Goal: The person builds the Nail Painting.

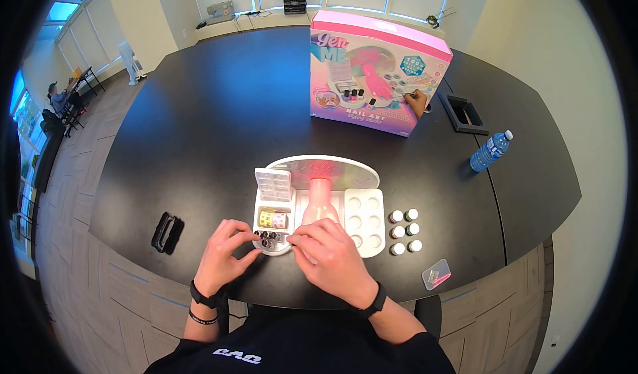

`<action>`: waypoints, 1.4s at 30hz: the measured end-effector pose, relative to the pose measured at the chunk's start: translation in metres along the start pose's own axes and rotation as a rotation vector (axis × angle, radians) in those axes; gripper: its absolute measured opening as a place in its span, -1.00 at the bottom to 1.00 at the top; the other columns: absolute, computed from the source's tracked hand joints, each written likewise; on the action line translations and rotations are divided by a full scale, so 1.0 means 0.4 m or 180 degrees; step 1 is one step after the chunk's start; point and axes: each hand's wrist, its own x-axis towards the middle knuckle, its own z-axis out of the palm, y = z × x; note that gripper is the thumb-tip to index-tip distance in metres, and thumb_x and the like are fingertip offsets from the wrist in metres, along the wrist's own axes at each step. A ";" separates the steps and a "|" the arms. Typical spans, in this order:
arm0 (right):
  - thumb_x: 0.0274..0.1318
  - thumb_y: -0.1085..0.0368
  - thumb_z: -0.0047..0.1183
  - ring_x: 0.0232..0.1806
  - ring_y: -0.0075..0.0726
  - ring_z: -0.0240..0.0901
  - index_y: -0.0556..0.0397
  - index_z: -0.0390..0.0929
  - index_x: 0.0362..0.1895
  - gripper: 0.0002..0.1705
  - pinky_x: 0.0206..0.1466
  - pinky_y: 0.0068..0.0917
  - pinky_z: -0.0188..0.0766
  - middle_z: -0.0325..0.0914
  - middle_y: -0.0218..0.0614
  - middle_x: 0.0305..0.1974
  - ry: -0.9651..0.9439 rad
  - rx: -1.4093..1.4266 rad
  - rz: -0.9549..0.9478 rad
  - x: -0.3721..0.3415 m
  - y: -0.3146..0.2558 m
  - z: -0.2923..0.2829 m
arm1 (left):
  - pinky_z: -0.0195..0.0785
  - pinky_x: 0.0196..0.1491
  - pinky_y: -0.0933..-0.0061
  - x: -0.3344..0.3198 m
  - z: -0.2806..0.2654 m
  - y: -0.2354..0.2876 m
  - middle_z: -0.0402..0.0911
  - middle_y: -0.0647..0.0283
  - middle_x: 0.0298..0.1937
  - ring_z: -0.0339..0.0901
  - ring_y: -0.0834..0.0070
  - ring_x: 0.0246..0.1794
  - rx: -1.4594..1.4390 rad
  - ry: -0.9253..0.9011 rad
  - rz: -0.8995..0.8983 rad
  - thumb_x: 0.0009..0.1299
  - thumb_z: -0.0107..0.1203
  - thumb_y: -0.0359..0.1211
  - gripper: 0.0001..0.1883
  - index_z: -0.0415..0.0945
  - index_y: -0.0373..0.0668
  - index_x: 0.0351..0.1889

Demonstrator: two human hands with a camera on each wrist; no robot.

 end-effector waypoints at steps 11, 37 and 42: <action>0.17 0.40 0.37 -0.08 -0.24 0.59 0.02 0.80 -0.11 -0.82 0.04 -0.24 0.52 0.78 -0.49 -0.09 -0.0364 -0.0070 -0.0101 -0.013 0.008 0.101 | 0.55 0.04 0.19 -0.006 -0.003 -0.005 0.69 0.21 -0.05 0.62 0.16 -0.01 -0.0049 -0.0027 0.0011 0.17 0.53 -0.48 -0.68 0.74 -0.18 -0.10; 0.12 0.39 0.42 -0.10 -0.23 0.58 0.06 0.80 -0.19 -0.85 0.03 -0.29 0.58 0.77 -0.45 -0.07 -0.0220 -0.0332 -0.0086 -0.038 0.017 0.161 | 0.56 0.06 0.18 -0.008 0.005 -0.017 0.70 0.20 -0.05 0.63 0.15 0.01 -0.0022 -0.0041 0.0020 0.22 0.50 -0.46 -0.73 0.73 -0.20 -0.12; 0.13 0.37 0.43 -0.07 -0.18 0.59 0.04 0.77 -0.19 -0.84 0.05 -0.23 0.58 0.74 -0.41 -0.08 -0.0171 -0.0324 -0.0024 -0.036 0.020 0.155 | 0.55 0.05 0.18 -0.007 0.005 -0.013 0.70 0.22 -0.07 0.63 0.17 -0.02 -0.0017 -0.0016 0.0024 0.25 0.50 -0.44 -0.74 0.73 -0.18 -0.12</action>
